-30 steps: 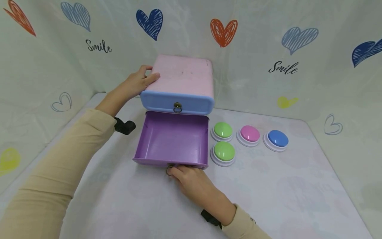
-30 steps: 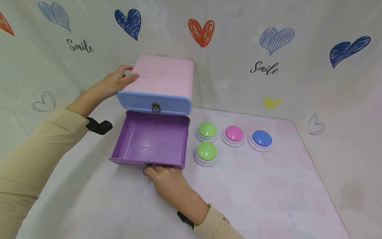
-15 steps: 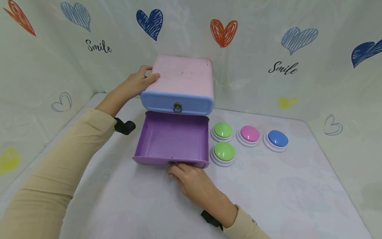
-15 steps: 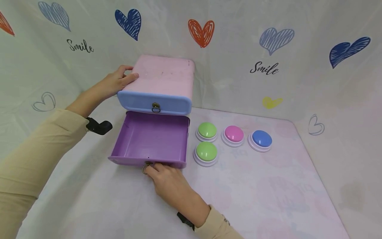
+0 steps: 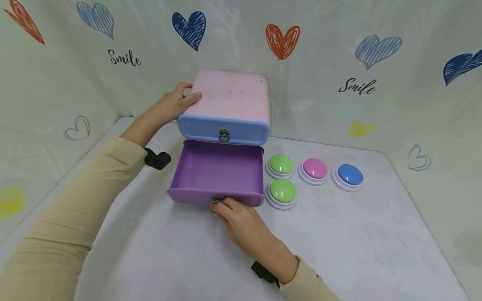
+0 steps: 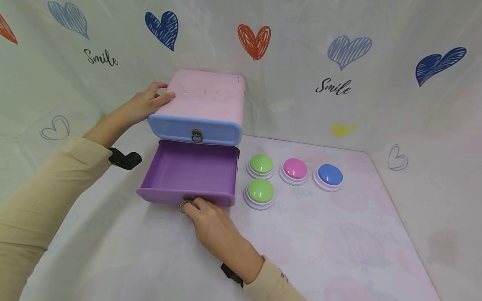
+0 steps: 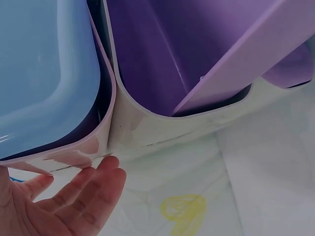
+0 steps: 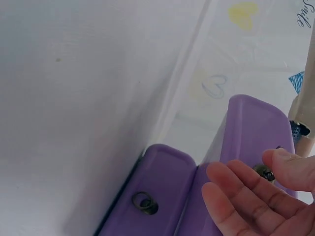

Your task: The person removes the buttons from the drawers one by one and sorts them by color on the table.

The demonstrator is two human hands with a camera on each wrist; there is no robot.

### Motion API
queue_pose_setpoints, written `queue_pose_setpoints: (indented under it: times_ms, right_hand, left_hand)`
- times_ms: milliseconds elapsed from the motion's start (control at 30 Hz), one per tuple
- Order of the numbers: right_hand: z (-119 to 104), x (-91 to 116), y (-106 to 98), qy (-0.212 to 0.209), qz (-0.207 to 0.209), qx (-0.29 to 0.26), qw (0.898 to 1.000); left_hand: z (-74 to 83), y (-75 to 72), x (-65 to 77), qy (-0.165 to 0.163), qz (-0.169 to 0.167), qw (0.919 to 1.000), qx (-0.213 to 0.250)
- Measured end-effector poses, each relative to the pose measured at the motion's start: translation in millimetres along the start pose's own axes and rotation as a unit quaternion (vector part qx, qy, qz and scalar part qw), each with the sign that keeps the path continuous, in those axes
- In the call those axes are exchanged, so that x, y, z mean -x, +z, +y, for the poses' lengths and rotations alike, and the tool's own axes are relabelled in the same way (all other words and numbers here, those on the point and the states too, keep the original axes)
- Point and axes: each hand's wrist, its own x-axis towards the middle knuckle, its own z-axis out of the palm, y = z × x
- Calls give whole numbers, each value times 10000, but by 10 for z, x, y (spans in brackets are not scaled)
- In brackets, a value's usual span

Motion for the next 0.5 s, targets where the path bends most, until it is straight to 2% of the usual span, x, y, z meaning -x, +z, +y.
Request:
queue_pose_setpoints:
  times_ms: [233, 500]
  right_hand:
    - [34, -68, 3, 293, -162, -217, 9992]
    - [48, -102, 23, 483, -352, -226, 9980]
  left_hand:
    - [16, 5, 15, 2, -37, 10000, 7]
    - [6, -8, -1, -7, -7, 10000, -15]
